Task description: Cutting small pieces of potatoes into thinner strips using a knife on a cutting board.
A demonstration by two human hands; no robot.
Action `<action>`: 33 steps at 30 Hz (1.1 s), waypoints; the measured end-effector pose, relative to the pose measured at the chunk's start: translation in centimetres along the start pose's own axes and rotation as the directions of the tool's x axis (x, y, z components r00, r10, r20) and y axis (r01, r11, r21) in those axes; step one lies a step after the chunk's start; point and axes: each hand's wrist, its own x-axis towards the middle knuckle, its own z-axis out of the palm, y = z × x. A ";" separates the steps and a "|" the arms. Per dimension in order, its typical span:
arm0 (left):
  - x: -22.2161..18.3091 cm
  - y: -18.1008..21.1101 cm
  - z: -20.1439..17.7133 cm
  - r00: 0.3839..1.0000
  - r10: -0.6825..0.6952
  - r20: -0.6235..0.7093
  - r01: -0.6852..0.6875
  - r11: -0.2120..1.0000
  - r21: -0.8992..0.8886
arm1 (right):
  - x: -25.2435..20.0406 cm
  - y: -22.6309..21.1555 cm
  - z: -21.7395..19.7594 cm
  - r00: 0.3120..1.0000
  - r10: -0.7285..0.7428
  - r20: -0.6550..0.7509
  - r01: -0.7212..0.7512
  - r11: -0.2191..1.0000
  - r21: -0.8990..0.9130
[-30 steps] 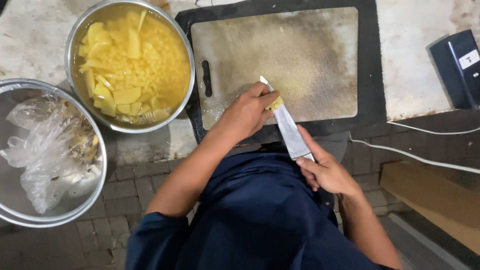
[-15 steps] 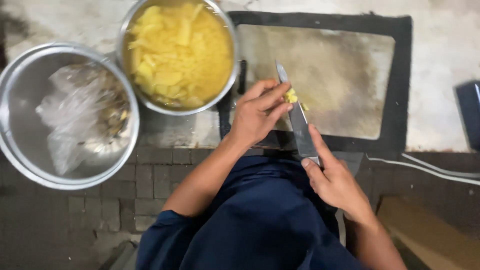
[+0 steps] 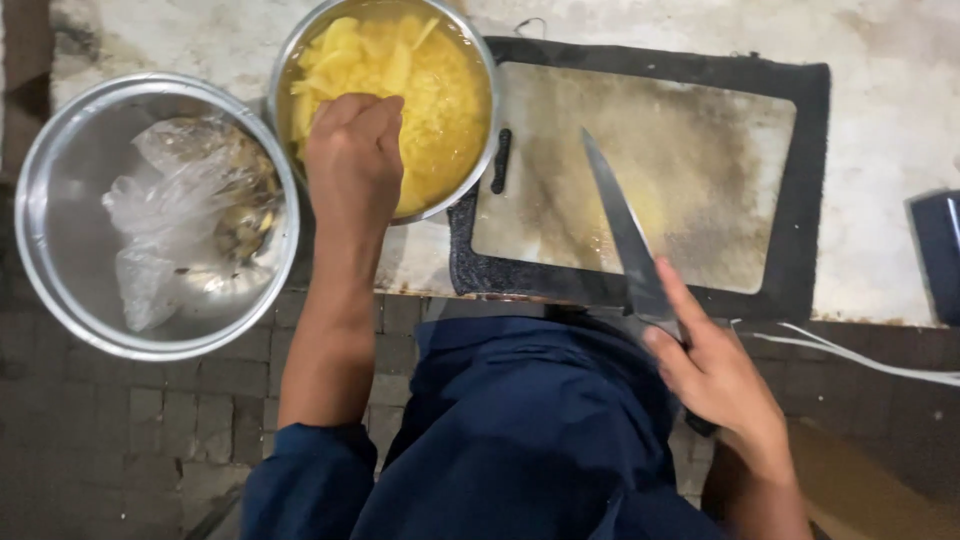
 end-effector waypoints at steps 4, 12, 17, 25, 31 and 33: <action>1.3 6.2 1.3 0.952 0.292 0.092 -0.279 0.951 -0.133 | -2.3 3.4 0.0 0.955 0.298 0.002 -0.295 0.947 0.128; -4.0 13.0 13.5 0.713 0.522 0.468 -0.415 0.852 -0.319 | -3.8 4.8 0.7 0.889 0.457 0.011 -0.457 0.887 0.063; -4.1 11.9 12.5 0.734 0.526 0.430 -0.485 0.849 -0.211 | -3.4 5.2 1.1 0.910 0.414 0.005 -0.413 0.907 0.081; 2.6 4.1 -0.8 0.933 0.200 0.299 -0.182 0.979 -0.089 | -1.8 5.4 1.2 0.939 0.341 -0.040 -0.330 0.929 0.170; 5.7 -6.0 0.8 0.917 -0.092 0.389 0.052 0.992 0.113 | -1.2 4.3 1.0 0.934 0.354 -0.044 -0.341 0.922 0.185; 7.2 -2.3 -0.1 0.794 -0.282 0.539 0.204 0.958 0.200 | -1.2 4.1 1.3 0.934 0.354 -0.054 -0.337 0.919 0.203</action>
